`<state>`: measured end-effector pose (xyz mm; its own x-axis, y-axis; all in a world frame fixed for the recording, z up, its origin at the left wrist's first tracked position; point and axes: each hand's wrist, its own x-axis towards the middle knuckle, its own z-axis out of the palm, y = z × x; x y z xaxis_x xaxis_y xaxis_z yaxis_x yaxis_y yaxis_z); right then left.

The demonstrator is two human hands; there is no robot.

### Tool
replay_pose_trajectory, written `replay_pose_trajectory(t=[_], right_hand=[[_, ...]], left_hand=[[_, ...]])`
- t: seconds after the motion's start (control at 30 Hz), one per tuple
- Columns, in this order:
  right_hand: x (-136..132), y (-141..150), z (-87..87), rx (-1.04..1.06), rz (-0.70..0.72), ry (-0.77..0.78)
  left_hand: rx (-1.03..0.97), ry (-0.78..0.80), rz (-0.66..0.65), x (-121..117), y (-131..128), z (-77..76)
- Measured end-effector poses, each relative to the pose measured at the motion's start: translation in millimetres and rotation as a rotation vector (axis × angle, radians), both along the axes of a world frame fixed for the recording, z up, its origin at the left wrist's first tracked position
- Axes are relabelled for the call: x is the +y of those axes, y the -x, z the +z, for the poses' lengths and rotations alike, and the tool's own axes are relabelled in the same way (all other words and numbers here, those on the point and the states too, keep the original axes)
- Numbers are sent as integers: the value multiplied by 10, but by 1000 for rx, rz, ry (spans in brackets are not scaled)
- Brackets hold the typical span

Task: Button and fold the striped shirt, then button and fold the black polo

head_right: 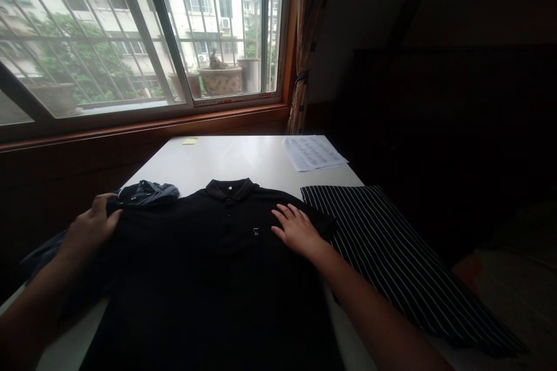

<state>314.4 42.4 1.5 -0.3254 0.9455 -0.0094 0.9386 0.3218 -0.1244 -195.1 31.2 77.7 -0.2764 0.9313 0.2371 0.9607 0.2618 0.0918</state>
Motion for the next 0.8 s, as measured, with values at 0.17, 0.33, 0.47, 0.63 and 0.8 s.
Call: replay_pose_trajectory(t=[0.17,0.33,0.47,0.63,0.8], right_hand=[[59,94,200,-69,-31,64],[192,397,357,-56,-53,62],[396,863,295,2,-5,44],[616,1216,33,67,4,25],[733,961,-162,87,-64,-4]], left_hand=[[168,102,-108,-94,-84,-121],[360,-104,-237,-45,-417,-95],[200,-3,-602,192,-1030,-338],[62,129,-470,555,-1550,-882],[38,147,-429,819,-1272,-983]])
